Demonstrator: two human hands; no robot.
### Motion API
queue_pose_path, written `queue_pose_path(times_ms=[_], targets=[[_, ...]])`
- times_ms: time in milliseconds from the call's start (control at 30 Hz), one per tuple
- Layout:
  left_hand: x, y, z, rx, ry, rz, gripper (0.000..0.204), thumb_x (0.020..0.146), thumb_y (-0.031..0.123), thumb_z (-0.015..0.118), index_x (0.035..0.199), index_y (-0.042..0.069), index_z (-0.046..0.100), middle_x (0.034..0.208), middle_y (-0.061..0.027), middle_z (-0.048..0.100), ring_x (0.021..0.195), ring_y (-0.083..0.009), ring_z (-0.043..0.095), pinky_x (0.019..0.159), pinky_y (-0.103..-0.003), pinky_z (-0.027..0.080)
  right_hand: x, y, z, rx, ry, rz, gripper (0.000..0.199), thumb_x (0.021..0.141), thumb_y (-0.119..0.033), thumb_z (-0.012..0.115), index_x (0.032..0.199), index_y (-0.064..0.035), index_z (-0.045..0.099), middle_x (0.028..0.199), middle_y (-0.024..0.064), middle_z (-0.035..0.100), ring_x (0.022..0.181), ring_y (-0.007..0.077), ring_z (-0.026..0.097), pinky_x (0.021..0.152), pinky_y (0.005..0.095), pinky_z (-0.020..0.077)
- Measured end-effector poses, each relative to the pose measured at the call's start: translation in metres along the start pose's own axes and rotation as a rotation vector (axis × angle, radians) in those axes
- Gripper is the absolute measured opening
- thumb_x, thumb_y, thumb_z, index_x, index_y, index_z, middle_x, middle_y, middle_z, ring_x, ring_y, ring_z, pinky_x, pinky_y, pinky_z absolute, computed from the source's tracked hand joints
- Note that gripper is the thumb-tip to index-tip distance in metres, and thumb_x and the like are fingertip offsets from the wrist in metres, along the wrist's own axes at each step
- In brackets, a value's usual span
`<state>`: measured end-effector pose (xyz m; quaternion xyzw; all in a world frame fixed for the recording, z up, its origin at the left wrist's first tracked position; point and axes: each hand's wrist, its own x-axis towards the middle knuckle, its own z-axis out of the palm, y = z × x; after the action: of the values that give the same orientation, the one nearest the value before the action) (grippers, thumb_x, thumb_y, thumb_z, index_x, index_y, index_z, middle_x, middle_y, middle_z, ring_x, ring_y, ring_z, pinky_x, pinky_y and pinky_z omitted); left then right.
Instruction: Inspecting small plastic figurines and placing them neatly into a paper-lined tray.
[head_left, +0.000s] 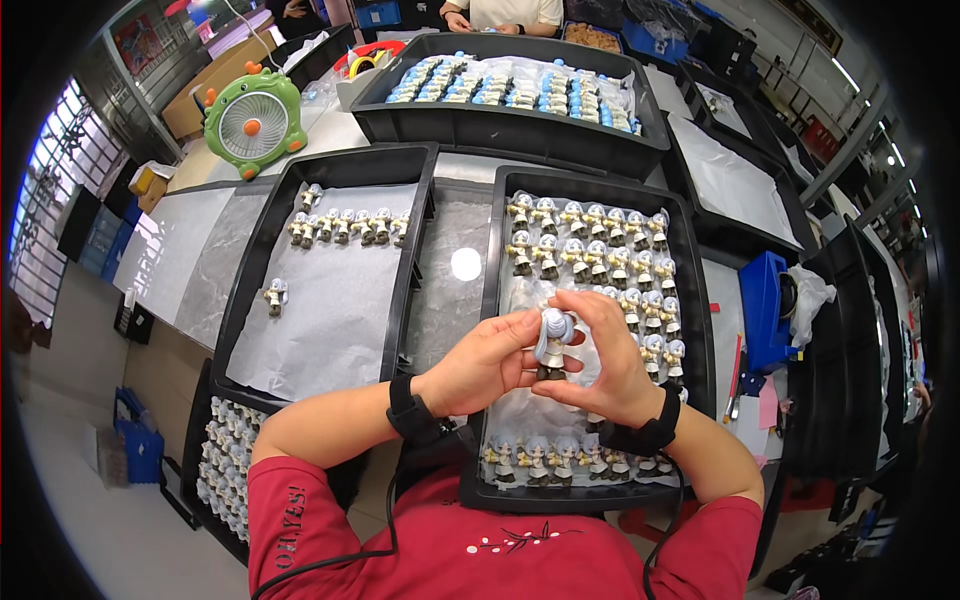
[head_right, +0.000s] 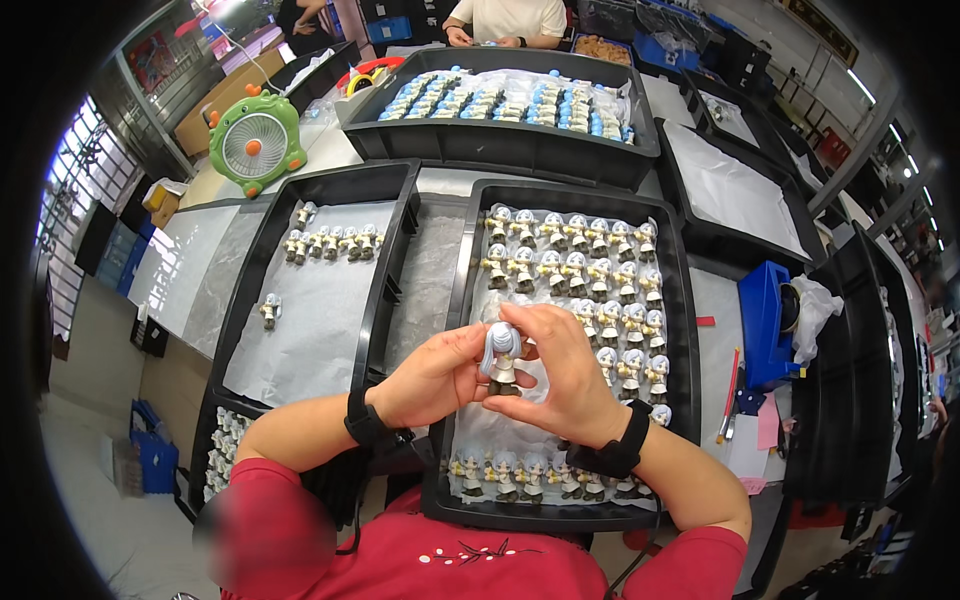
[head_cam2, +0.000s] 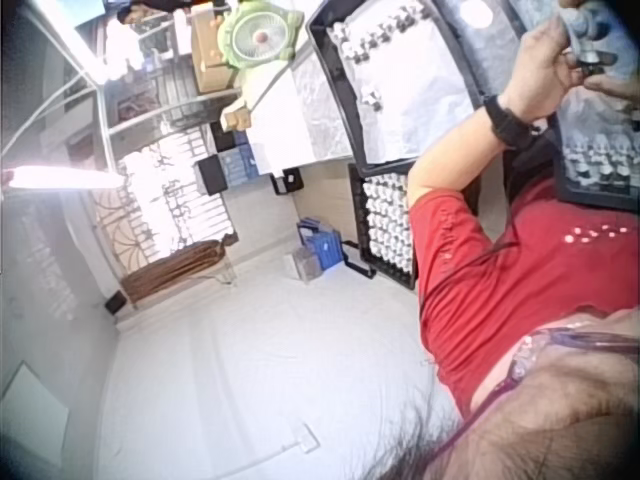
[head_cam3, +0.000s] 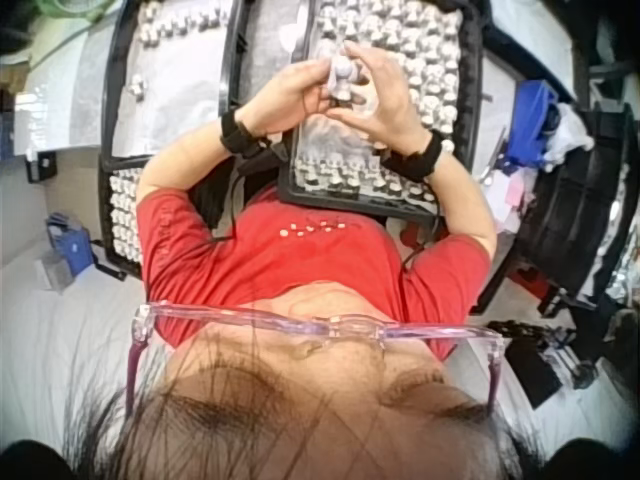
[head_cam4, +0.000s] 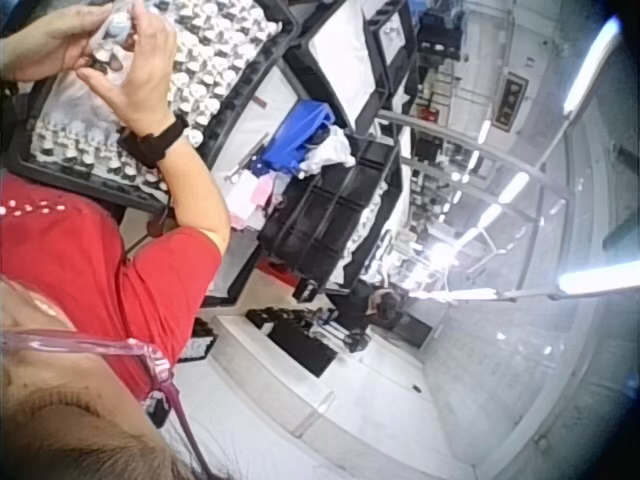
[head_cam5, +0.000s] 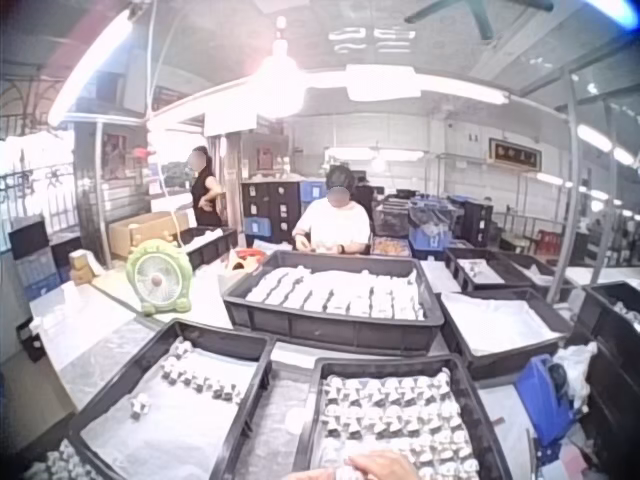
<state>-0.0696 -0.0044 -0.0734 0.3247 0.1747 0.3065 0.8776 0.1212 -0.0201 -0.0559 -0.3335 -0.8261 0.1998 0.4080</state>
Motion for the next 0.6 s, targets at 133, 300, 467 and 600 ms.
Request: queue_pose_path(times_ms=[133,300,467,600], targets=[[0.0006,0.0019,0.0032,0.018,-0.014,0.009,0.048,0.098,0.038,0.035,0.131,0.003,0.038,0.125,-0.0131,0.05,0.11,-0.0282,0.055,0.081,-0.035,0.051,-0.0006,0.0027,-0.002,-0.016,-0.025,0.003,0.082,0.057,-0.022,0.085,0.126,-0.0057,0.044,0.116,0.0118,0.051,0.109,0.0305,0.048,0.093,0.0395,0.0398],[0.0011,0.003,0.0034,0.038,-0.002,0.009,0.051,0.099,0.04,0.031,0.133,0.003,0.035,0.128,-0.0148,0.047,0.113,-0.0306,0.053,0.082,-0.037,0.051,-0.0038,0.0055,-0.0008,0.057,-0.005,0.067,0.08,0.057,-0.025,0.086,0.123,-0.0059,0.045,0.117,0.0111,0.051,0.11,0.0297,0.048,0.093,0.0394,0.0394],[0.0002,0.0038,0.0019,0.011,-0.012,0.006,0.051,0.099,0.039,0.031,0.133,0.002,0.035,0.128,-0.0155,0.047,0.114,-0.0312,0.052,0.086,-0.039,0.049,-0.0031,0.0044,-0.001,0.033,-0.009,0.051,0.078,0.058,-0.026,0.086,0.122,-0.0063,0.046,0.116,0.0103,0.052,0.11,0.0291,0.048,0.094,0.0392,0.0393],[-0.0002,0.0034,0.0015,0.014,-0.014,0.013,0.049,0.099,0.037,0.031,0.133,0.002,0.036,0.128,-0.0158,0.047,0.114,-0.0312,0.052,0.086,-0.039,0.049,-0.0034,0.004,-0.0013,0.025,-0.007,0.051,0.077,0.058,-0.026,0.086,0.121,-0.0065,0.046,0.115,0.0102,0.052,0.109,0.029,0.048,0.093,0.0391,0.0397]])
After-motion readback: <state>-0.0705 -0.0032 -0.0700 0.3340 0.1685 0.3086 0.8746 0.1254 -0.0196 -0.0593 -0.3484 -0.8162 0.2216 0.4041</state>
